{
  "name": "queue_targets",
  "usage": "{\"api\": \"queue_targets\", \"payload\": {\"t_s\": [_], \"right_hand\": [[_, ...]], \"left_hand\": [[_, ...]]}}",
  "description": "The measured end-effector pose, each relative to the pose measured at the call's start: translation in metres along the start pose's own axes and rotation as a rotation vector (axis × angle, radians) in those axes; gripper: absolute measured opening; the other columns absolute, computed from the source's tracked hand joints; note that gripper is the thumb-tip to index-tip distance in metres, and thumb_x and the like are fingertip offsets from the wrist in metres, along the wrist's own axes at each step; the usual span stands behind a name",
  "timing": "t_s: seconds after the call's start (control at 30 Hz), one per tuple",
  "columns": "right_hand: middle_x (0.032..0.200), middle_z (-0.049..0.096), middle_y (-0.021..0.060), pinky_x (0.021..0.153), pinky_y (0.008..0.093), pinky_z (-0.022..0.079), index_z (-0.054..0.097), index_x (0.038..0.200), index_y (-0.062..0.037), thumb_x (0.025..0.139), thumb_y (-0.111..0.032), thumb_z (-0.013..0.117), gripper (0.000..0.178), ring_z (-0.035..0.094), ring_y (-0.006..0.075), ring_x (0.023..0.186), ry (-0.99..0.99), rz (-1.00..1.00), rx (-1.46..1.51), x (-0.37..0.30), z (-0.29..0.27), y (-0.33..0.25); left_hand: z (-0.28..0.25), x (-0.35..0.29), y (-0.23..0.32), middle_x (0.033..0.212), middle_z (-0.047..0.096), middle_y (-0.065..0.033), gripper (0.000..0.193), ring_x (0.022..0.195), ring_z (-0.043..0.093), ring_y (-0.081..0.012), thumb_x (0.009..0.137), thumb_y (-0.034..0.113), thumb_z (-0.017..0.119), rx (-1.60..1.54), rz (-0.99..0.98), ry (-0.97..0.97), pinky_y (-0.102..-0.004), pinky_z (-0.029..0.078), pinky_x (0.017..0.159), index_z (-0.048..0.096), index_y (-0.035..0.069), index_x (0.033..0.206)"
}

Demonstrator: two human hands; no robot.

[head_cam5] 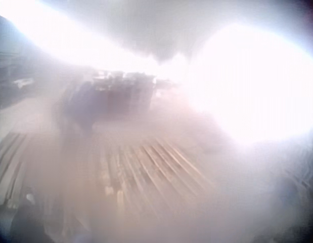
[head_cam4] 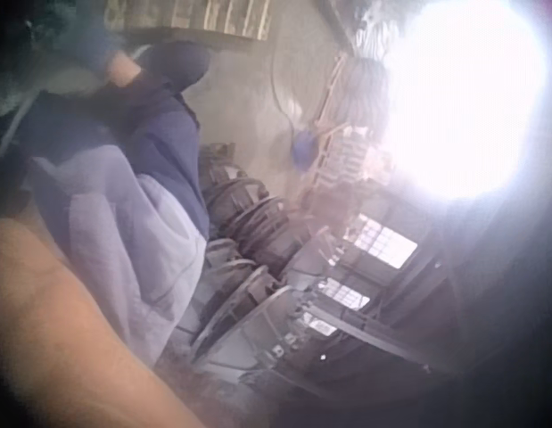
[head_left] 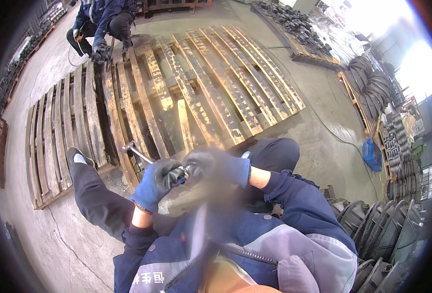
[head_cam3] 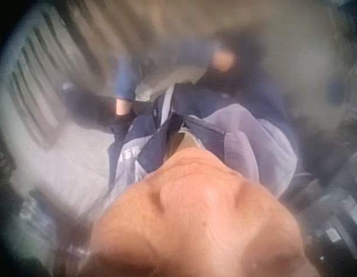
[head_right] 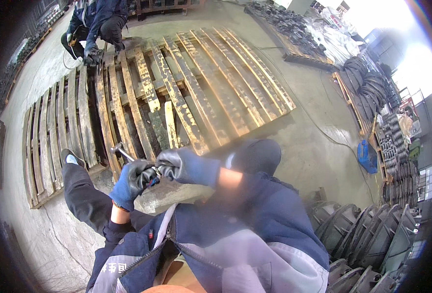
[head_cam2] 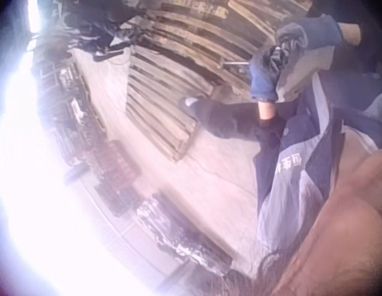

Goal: The person sits on the floor and cleans a dark metal part using a hammer to tap it and a cloth to wipe its surfaces. The person repeatedly turns the part over and wipes different sides, then places it on a wooden pallet.

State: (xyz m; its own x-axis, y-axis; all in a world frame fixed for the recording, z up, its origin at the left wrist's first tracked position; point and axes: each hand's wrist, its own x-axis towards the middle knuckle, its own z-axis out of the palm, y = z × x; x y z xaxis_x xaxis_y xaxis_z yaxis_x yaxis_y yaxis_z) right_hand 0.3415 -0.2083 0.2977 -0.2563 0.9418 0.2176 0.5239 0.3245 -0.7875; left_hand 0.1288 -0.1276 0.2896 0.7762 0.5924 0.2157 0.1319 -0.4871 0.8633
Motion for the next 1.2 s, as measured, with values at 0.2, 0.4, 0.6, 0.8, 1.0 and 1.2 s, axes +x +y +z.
{"api": "queue_targets", "payload": {"t_s": [0.2, 0.4, 0.6, 0.8, 1.0, 1.2], "right_hand": [[0.103, 0.067, 0.0124, 0.081, 0.0349, 0.051, 0.064, 0.119, -0.0086, 0.089, -0.010, 0.062, 0.030, 0.065, 0.0258, 0.095, -0.274, 0.303, 0.234, -0.022, 0.023, 0.032], [0.109, 0.063, 0.0150, 0.089, 0.0322, 0.050, 0.063, 0.124, -0.0035, 0.082, -0.006, 0.057, 0.042, 0.062, 0.0259, 0.102, -0.130, 0.294, 0.079, -0.026, 0.040, 0.076], [0.102, 0.059, 0.0063, 0.077, 0.0300, 0.046, 0.056, 0.121, -0.0016, 0.088, -0.008, 0.052, 0.033, 0.056, 0.0180, 0.088, -0.202, 0.411, 0.149, -0.003, 0.041, 0.107], [0.057, 0.045, -0.0031, 0.040, 0.0230, 0.032, 0.054, 0.089, -0.0132, 0.103, -0.043, 0.052, 0.033, 0.038, 0.0069, 0.043, -0.106, 0.591, 0.383, -0.006, 0.053, 0.100], [0.094, 0.066, 0.0038, 0.052, 0.0218, 0.044, 0.060, 0.120, -0.0082, 0.091, -0.005, 0.061, 0.030, 0.055, 0.0078, 0.065, -0.199, 0.580, 0.482, 0.010, 0.059, 0.090], [0.081, 0.061, 0.0002, 0.050, 0.0227, 0.042, 0.060, 0.109, -0.0064, 0.098, -0.011, 0.054, 0.014, 0.054, 0.0080, 0.060, -0.210, 0.319, 0.199, -0.006, 0.075, 0.113]], "left_hand": [[0.013, -0.027, -0.028, 0.084, 0.066, -0.0199, 0.021, 0.078, 0.064, -0.0393, 0.082, 0.019, 0.071, 0.076, 0.006, 0.001, -0.0422, 0.050, 0.070, 0.072, 0.003, 0.096], [0.052, -0.045, -0.063, 0.099, 0.071, -0.0148, 0.031, 0.089, 0.067, -0.0282, 0.092, 0.034, 0.066, -0.176, -0.289, 0.182, -0.0386, 0.051, 0.080, 0.071, 0.007, 0.106], [0.068, -0.040, -0.102, 0.086, 0.070, -0.0124, 0.028, 0.079, 0.061, -0.0167, 0.091, 0.029, 0.067, -0.624, -0.327, 0.120, -0.0353, 0.050, 0.073, 0.069, 0.003, 0.100], [0.089, -0.037, -0.127, 0.075, 0.066, -0.0098, 0.019, 0.065, 0.061, -0.0173, 0.086, 0.024, 0.068, -0.562, -0.301, 0.262, -0.0349, 0.049, 0.060, 0.067, 0.004, 0.085], [0.088, -0.055, -0.140, 0.076, 0.069, -0.0056, 0.014, 0.066, 0.064, -0.0162, 0.089, 0.020, 0.065, -0.377, -0.150, 0.387, -0.0333, 0.053, 0.060, 0.069, 0.007, 0.087], [0.128, -0.075, -0.198, 0.132, 0.058, -0.0127, 0.038, 0.119, 0.056, -0.0215, 0.098, 0.015, 0.050, -0.312, -0.097, 0.073, -0.0338, 0.044, 0.101, 0.055, 0.004, 0.134]]}}
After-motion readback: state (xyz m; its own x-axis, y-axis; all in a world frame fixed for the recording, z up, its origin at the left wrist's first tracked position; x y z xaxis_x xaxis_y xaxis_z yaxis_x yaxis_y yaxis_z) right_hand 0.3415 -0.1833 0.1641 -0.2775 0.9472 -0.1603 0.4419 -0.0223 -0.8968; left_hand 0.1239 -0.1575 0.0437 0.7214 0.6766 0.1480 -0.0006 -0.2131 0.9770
